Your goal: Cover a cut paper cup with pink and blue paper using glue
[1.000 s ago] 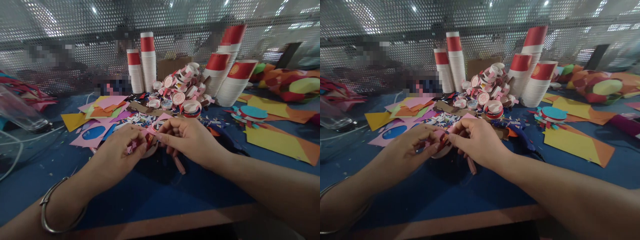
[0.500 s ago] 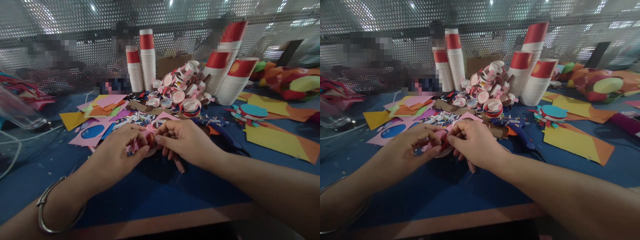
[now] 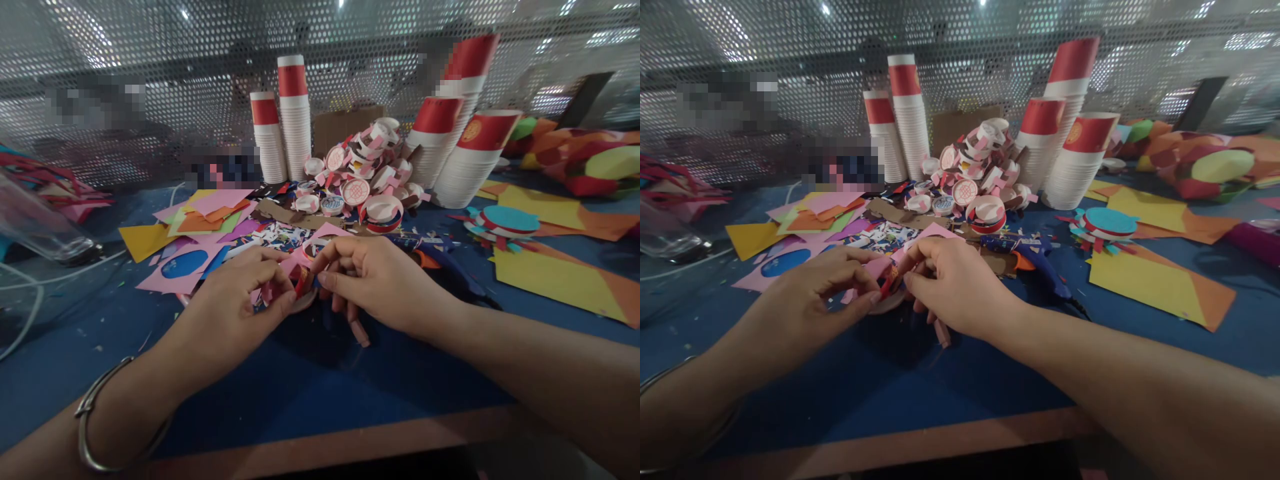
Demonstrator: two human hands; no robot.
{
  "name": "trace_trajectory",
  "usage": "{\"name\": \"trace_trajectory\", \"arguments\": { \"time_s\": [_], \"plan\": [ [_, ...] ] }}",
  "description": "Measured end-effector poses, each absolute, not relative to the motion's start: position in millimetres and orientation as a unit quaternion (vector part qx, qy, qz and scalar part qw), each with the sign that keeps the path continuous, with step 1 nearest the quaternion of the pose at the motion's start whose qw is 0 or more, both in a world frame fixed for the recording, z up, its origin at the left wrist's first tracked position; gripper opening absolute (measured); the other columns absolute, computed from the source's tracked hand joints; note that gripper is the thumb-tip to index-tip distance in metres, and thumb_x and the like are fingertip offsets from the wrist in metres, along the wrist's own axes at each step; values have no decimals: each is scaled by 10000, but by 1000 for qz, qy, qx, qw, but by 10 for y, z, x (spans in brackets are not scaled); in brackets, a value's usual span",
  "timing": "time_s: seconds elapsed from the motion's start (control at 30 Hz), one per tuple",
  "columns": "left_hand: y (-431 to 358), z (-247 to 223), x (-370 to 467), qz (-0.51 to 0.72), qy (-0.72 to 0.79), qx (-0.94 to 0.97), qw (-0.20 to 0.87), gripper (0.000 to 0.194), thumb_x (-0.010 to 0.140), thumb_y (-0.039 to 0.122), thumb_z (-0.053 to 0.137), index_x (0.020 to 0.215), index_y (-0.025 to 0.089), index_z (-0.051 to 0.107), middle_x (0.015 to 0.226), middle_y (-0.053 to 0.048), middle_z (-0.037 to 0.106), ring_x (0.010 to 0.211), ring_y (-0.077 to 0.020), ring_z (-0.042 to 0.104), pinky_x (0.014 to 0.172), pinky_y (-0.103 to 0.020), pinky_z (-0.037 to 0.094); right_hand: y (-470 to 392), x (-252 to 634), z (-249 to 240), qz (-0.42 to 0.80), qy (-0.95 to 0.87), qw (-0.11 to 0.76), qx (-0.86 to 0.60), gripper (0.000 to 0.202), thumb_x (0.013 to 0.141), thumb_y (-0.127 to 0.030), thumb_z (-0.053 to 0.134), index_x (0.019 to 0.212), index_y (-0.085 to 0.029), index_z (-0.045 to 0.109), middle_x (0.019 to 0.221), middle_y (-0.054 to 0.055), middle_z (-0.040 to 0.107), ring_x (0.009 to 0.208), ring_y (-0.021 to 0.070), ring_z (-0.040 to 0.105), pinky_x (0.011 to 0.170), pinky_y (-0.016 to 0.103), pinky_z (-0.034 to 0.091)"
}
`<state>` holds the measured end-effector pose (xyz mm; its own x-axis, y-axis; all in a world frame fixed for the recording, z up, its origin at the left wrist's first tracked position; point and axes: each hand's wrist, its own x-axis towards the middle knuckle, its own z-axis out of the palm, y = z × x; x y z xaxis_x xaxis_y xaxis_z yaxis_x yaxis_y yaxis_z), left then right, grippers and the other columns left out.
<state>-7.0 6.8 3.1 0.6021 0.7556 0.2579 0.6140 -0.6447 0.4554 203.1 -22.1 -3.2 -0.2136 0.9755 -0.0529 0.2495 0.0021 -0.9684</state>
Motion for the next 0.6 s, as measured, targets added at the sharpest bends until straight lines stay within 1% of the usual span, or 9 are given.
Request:
{"name": "trace_trajectory", "arguments": {
  "time_s": [0.13,0.23,0.33,0.4,0.47,0.5,0.53,0.6],
  "plan": [
    [59,43,-68,228,394,878,148,135,926,309,630,819,229,649,1016,-41,691,937,-234,633,780,-374,499,-203,2048,-53,482,-615,367,-505,130,921,-71,555,953,-163,641,652,-31,630,437,64,581,366,131,472],
    [51,60,-65,217,399,878,153,171,946,356,613,837,226,633,1036,-43,682,972,-245,631,806,-376,504,-192,2051,-62,484,-613,363,-508,144,921,-55,546,954,-164,633,689,-19,652,480,68,607,399,131,494],
    [50,55,-67,197,396,882,162,201,971,373,575,835,229,609,1035,-42,674,927,-232,621,799,-381,504,-188,2047,-62,498,-605,359,-507,148,921,-41,539,949,-162,619,667,-31,635,451,59,591,391,128,489],
    [56,34,-76,195,389,886,161,182,972,380,578,861,237,596,1011,-36,666,900,-223,615,800,-386,509,-186,2048,-61,500,-607,358,-503,141,923,-47,540,949,-160,621,658,-36,624,430,54,575,376,127,477],
    [66,2,-93,195,384,889,158,150,946,398,627,950,252,593,1111,-43,666,1003,-242,624,867,-406,519,-185,2053,-64,494,-615,361,-498,133,919,-57,551,952,-159,629,666,-34,624,434,53,577,375,127,471],
    [73,-16,-104,198,385,887,159,198,920,412,668,1027,265,589,1205,-49,653,1088,-258,619,913,-419,522,-184,2058,-67,490,-620,362,-494,128,915,-62,557,951,-160,632,670,-34,624,434,52,577,376,127,468],
    [81,-34,-117,203,388,884,165,313,888,429,711,1130,284,573,1306,-54,623,1173,-274,603,960,-432,520,-184,2063,-72,486,-626,362,-490,123,914,-70,562,951,-162,635,670,-37,621,432,51,575,378,128,465],
    [99,-67,-141,209,398,875,182,630,823,470,780,1352,325,472,1456,-69,542,1279,-299,573,1026,-452,513,-183,2074,-84,479,-636,362,-485,110,917,-88,565,949,-164,638,659,-43,611,419,48,563,380,132,457]
  ]
}}
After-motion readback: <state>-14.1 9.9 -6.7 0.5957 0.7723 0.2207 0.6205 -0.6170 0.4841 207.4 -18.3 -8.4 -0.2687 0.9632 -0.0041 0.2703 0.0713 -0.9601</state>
